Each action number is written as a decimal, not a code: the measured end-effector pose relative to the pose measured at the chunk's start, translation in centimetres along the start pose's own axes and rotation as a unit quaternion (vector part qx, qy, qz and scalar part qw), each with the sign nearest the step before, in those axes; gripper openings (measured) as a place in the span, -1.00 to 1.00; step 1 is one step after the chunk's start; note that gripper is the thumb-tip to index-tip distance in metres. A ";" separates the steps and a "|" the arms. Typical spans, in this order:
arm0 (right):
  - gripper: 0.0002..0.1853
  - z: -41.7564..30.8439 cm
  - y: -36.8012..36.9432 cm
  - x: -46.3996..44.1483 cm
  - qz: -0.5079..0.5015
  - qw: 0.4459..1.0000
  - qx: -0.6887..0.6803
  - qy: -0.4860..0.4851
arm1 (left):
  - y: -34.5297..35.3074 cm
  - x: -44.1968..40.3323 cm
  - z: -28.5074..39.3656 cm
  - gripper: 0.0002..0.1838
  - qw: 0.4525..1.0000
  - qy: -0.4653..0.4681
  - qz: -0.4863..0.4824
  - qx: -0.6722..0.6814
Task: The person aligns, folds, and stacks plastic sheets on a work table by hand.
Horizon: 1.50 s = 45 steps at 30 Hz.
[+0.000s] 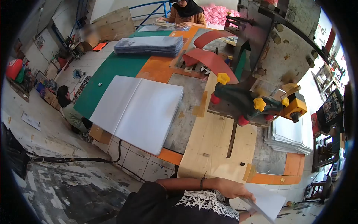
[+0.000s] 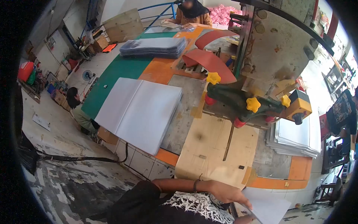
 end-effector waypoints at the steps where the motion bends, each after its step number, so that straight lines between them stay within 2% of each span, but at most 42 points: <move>1: -0.61 0.1 0.5 0.3 -0.007 1.000 -0.002 0.001 | -0.1 0.1 0.2 -0.49 1.000 -0.016 0.001 -0.018; 8: -0.68 -0.2 3.0 1.4 -0.065 0.998 -0.005 0.017 | -2.8 2.7 3.8 -0.40 0.995 -0.057 0.049 -0.072; 9: -0.69 -0.4 3.3 1.4 -0.073 0.997 -0.005 0.018 | -3.0 3.2 3.9 -0.38 0.997 -0.003 0.070 -0.028; 12: -0.72 -0.7 4.3 1.4 -0.100 0.995 -0.010 0.020 | -4.4 5.0 4.5 -0.41 0.990 0.056 0.127 0.009; 13: -0.73 -0.8 4.9 1.4 -0.112 0.993 -0.013 0.020 | -5.4 6.4 5.6 -0.49 0.985 0.057 0.160 0.021; 16: -0.75 -1.3 7.0 1.2 -0.150 0.988 -0.028 0.016 | -7.4 11.9 5.5 -0.57 0.972 -0.020 0.233 -0.004; 18: -0.77 -2.1 8.5 0.9 -0.183 0.982 -0.036 0.003 | -8.0 16.7 5.0 -0.64 0.942 0.040 0.333 -0.022; 19: -0.78 -2.7 9.6 0.8 -0.213 0.976 -0.045 -0.007 | -7.7 19.3 3.9 -0.67 0.921 0.082 0.378 0.040; 21: -0.80 -3.9 12.5 0.6 -0.283 0.955 -0.081 -0.027 | -6.6 25.5 1.6 -0.71 0.842 0.063 0.534 0.034; 22: -0.80 -4.7 14.3 0.6 -0.327 0.938 -0.108 -0.038 | -5.6 29.0 1.1 -0.73 0.772 0.000 0.635 -0.031; 23: -0.81 -5.5 16.3 1.0 -0.374 0.916 -0.141 -0.046 | -5.2 31.9 1.6 -0.76 0.737 0.068 0.669 0.070; 24: -0.82 -6.3 18.5 1.6 -0.425 0.887 -0.174 -0.053 | -4.8 34.6 2.2 -0.72 0.674 0.076 0.732 0.065; 26: -0.83 -8.1 23.1 4.0 -0.524 0.813 -0.250 -0.050 | -4.2 39.7 6.2 -0.64 0.531 0.057 0.845 -0.022; 28: -0.84 -9.4 27.6 7.4 -0.618 0.714 -0.328 -0.024 | -4.6 43.4 11.5 -0.54 0.439 0.015 0.892 -0.107; 30: -0.85 -10.7 32.3 12.3 -0.703 0.605 -0.374 0.013 | -6.4 46.2 16.8 -0.43 0.419 -0.019 0.894 -0.156; 31: -0.85 -11.6 34.7 15.3 -0.738 0.566 -0.368 0.023 | -7.7 47.8 18.7 -0.44 0.462 -0.026 0.874 -0.145; 32: -0.85 -12.9 37.4 18.3 -0.753 0.585 -0.291 -0.085 | -9.1 49.4 20.5 -0.44 0.504 -0.034 0.853 -0.133; 34: -0.76 -10.1 40.6 23.1 -0.767 0.634 -0.098 0.024 | -12.7 55.1 21.0 -0.46 0.540 -0.036 0.835 -0.100; 36: -0.69 -7.6 44.4 27.4 -0.756 0.627 -0.151 0.111 | -16.0 62.3 19.1 -0.50 0.520 -0.099 0.841 -0.108; 38: -0.64 -4.4 45.9 30.1 -0.722 0.637 -0.130 0.237 | -18.7 65.7 17.0 -0.62 0.482 -0.200 0.838 -0.161; 39: -0.61 -2.7 46.7 31.0 -0.702 0.638 -0.120 0.293 | -19.4 68.4 14.8 -0.64 0.427 -0.281 0.841 -0.178; 40: -0.61 -0.3 47.1 31.5 -0.707 0.647 -0.087 0.272 | -20.3 70.5 13.2 -0.64 0.367 -0.357 0.836 -0.195; 42: -0.59 4.2 46.2 31.7 -0.710 0.664 -0.017 0.233 | -20.7 70.6 10.3 -0.46 0.289 -0.537 0.767 -0.200; 44: -0.61 3.4 45.8 31.4 -0.740 0.645 -0.011 0.192 | -21.5 74.2 4.2 -0.24 0.308 -0.613 0.700 -0.196; 45: -0.62 3.1 45.8 31.3 -0.752 0.636 -0.005 0.172 | -21.2 73.1 3.0 -0.18 0.263 -0.629 0.697 -0.223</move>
Point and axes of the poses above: each hand's wrist, its own x-axis away from the middle knuckle, its own y-axis out of the palm, z = x × y, the point moved 5 cm from there along -x, towards the middle knuckle, and after that the axes turned 10 degrees about -y, right-handed, at the moved point
